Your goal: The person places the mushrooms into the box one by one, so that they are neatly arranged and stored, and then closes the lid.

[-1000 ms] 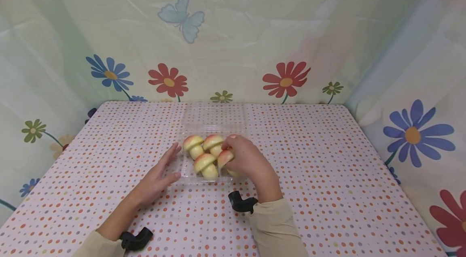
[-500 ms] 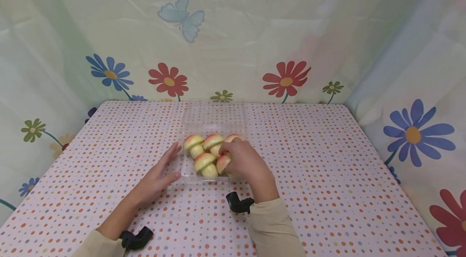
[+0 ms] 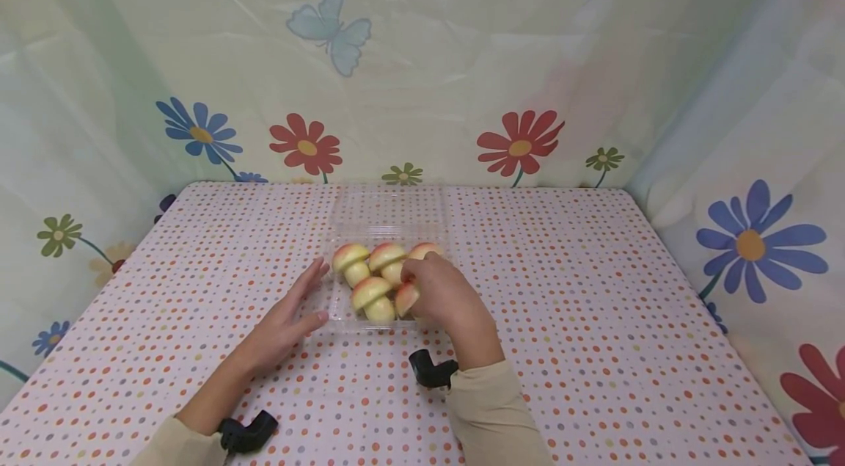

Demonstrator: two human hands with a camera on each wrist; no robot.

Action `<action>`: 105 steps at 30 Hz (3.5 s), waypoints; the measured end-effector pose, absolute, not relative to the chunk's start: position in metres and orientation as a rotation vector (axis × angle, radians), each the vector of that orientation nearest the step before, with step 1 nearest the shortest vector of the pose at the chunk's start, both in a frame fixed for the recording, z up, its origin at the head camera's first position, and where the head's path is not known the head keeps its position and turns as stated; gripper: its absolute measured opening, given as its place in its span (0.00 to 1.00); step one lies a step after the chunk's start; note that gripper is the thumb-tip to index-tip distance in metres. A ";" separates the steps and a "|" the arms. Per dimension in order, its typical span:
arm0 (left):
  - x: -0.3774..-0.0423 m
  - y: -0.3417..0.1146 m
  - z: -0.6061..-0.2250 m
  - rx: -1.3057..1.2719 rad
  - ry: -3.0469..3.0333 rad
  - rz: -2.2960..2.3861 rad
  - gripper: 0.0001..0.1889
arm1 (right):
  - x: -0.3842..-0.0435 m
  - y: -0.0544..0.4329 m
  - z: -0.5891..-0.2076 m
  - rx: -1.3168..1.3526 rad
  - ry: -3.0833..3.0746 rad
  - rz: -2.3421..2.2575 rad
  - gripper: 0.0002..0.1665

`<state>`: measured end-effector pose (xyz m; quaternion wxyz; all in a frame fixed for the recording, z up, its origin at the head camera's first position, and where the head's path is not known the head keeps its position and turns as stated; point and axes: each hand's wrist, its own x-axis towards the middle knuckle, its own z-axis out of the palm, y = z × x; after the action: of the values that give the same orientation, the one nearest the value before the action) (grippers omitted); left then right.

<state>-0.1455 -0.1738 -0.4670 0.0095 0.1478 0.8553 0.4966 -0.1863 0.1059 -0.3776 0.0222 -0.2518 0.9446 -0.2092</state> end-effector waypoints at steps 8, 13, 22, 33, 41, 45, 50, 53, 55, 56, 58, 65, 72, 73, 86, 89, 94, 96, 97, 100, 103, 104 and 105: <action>-0.146 -0.174 -0.469 0.467 2.676 1.547 0.44 | -0.185 0.105 -0.378 -0.823 2.959 -0.581 0.20; -0.146 -0.174 -0.469 0.469 2.683 1.540 0.44 | -0.186 0.105 -0.378 -0.827 2.943 -0.605 0.21; -0.146 -0.173 -0.468 0.461 2.676 1.547 0.44 | -0.183 0.113 -0.367 -0.709 2.826 -0.687 0.30; -0.146 -0.173 -0.468 0.429 2.669 1.546 0.44 | -0.184 0.137 -0.353 -0.604 2.854 -0.862 0.23; -0.146 -0.173 -0.468 0.430 2.680 1.532 0.45 | -0.190 0.145 -0.354 -0.532 2.967 -0.992 0.20; -0.146 -0.174 -0.468 0.441 2.686 1.524 0.45 | -0.196 0.152 -0.362 -0.470 2.968 -1.122 0.23; -0.146 -0.174 -0.466 0.448 2.694 1.514 0.45 | -0.206 0.159 -0.371 -0.406 2.914 -1.184 0.30; -0.146 -0.174 -0.465 0.449 2.689 1.517 0.45 | -0.213 0.164 -0.375 -0.411 2.875 -1.164 0.35; -0.146 -0.174 -0.464 0.460 2.693 1.517 0.45 | -0.219 0.169 -0.377 -0.398 2.840 -1.161 0.37; -0.147 -0.174 -0.464 0.467 2.693 1.521 0.45 | -0.222 0.173 -0.379 -0.387 2.818 -1.169 0.39; -0.148 -0.175 -0.463 0.481 2.703 1.519 0.45 | -0.229 0.179 -0.382 -0.360 2.770 -1.194 0.41; -0.149 -0.174 -0.462 0.486 2.691 1.516 0.45 | -0.255 0.197 -0.403 -0.226 2.486 -1.402 0.45; -0.149 -0.176 -0.463 0.460 2.693 1.516 0.45 | -0.278 0.195 -0.417 -0.107 2.282 -1.580 0.48; -0.148 -0.176 -0.463 0.457 2.690 1.522 0.45 | -0.281 0.195 -0.417 -0.108 2.258 -1.602 0.48; -0.147 -0.177 -0.469 0.453 2.675 1.532 0.44 | -0.300 0.191 -0.416 -0.139 2.094 -1.624 0.41; -0.146 -0.176 -0.470 0.455 2.669 1.531 0.44 | -0.302 0.189 -0.418 -0.120 2.064 -1.645 0.40; -0.145 -0.175 -0.472 0.436 2.678 1.523 0.43 | -0.303 0.184 -0.423 -0.160 2.000 -1.696 0.41; -0.145 -0.175 -0.472 0.436 2.688 1.517 0.43 | -0.303 0.182 -0.423 -0.161 1.981 -1.718 0.42; -0.145 -0.175 -0.472 0.436 2.692 1.514 0.44 | -0.303 0.182 -0.423 -0.156 1.976 -1.729 0.42; -0.145 -0.175 -0.471 0.443 2.697 1.514 0.44 | -0.302 0.181 -0.424 -0.133 1.977 -1.743 0.43; -0.146 -0.175 -0.470 0.450 2.695 1.517 0.44 | -0.301 0.181 -0.426 -0.111 1.983 -1.750 0.43; -0.146 -0.175 -0.470 0.453 2.694 1.516 0.44 | -0.301 0.182 -0.426 -0.108 1.985 -1.751 0.43; -0.146 -0.175 -0.470 0.457 2.694 1.515 0.44 | -0.301 0.182 -0.426 -0.109 1.990 -1.751 0.43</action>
<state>-0.1457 -0.1745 -0.4703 0.0084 0.1463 0.8622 0.4849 -0.3005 0.1824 -0.4265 0.2421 -0.0400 0.7278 -0.6404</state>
